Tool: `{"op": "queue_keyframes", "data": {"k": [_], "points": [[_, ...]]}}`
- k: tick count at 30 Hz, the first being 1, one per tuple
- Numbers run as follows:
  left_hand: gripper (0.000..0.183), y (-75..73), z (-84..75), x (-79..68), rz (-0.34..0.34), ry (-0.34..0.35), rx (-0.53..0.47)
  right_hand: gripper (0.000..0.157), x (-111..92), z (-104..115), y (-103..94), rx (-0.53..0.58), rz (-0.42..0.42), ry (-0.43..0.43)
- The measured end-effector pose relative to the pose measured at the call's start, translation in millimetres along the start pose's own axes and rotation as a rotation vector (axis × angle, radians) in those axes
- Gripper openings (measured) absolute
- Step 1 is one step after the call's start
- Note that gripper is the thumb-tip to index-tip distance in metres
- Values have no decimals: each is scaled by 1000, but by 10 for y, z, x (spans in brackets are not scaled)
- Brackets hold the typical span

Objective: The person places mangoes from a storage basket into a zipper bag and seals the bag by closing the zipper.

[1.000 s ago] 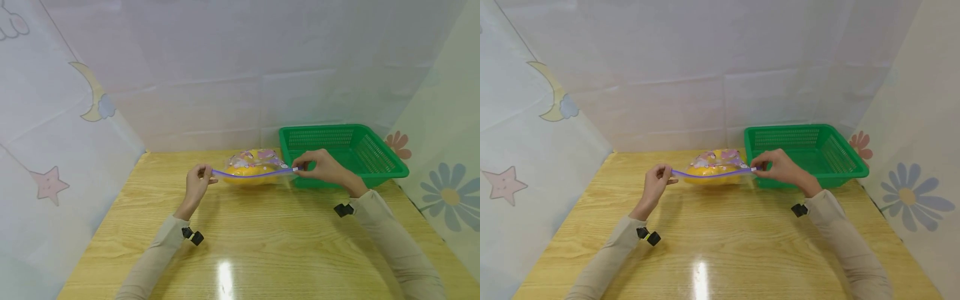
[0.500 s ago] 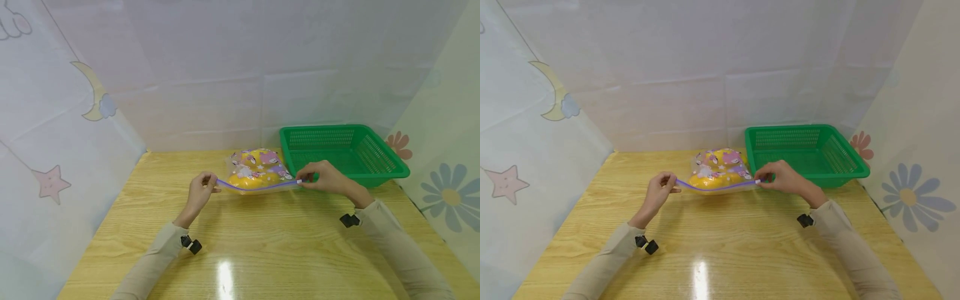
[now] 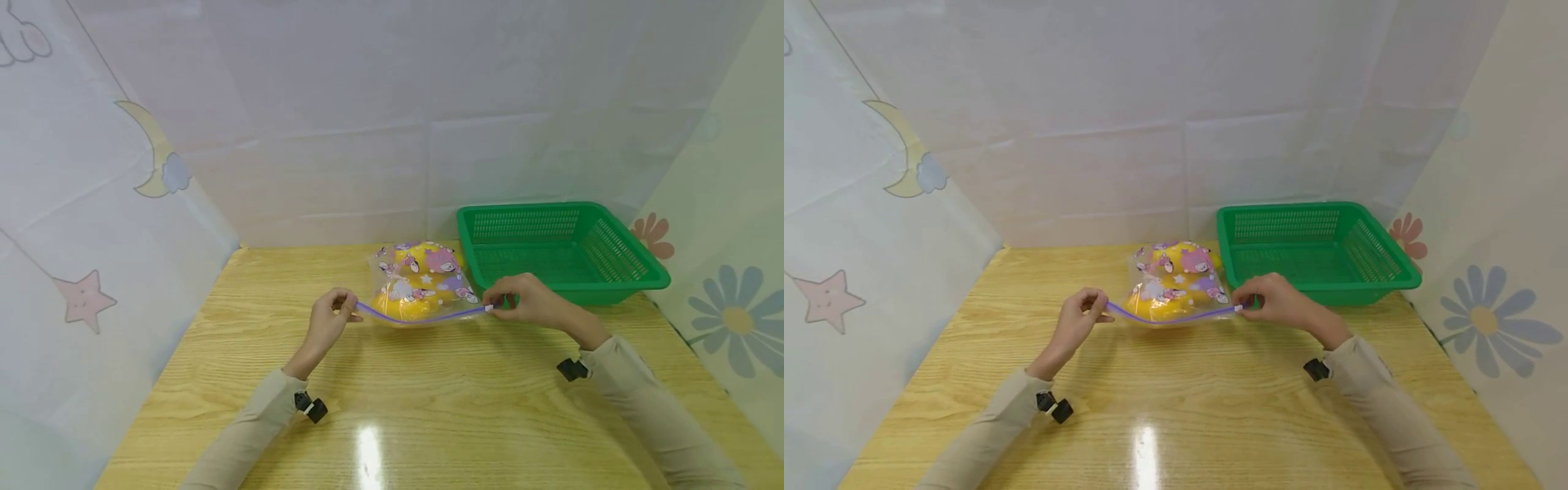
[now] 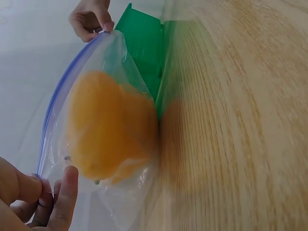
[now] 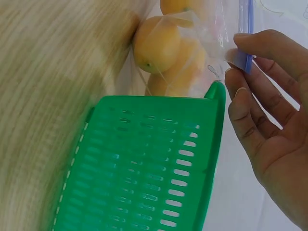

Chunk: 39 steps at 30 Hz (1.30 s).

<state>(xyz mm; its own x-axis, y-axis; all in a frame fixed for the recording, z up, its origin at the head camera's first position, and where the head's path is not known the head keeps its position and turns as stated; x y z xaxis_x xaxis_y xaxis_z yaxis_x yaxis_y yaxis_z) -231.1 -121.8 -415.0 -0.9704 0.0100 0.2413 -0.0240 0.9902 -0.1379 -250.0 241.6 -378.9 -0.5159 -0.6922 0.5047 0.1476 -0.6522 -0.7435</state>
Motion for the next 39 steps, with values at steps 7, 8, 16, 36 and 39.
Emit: {"op": "queue_keyframes", "data": {"k": [7,8,16,36,39], "points": [[15,0,67,-18,-19,19,54,23,-33,-35,86,-6,16,31],[16,1,72,-19,-20,24,64,23,-36,-36,96,-10,19,37],[16,-20,21,-70,43,16,65,19,-62,-12,155,8,93,83],[5,-32,168,-173,61,11,192,23,-98,35,299,-4,176,103],[6,-35,201,-150,45,22,191,23,-92,31,315,-24,171,107]]}}
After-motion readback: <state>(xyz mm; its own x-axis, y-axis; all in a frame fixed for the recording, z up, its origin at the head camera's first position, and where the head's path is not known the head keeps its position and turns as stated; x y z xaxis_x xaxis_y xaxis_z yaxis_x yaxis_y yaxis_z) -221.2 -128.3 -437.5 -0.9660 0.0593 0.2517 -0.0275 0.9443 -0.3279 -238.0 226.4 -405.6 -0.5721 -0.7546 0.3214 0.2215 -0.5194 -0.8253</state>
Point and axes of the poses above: each hand's wrist, its own x-axis towards the middle knuckle, its own y-axis out of the palm, z = x × y, the point moved 4 cm from there along x, towards the middle knuckle, and after that the axes turned 4 degrees about -z, right-handed, at the moved point
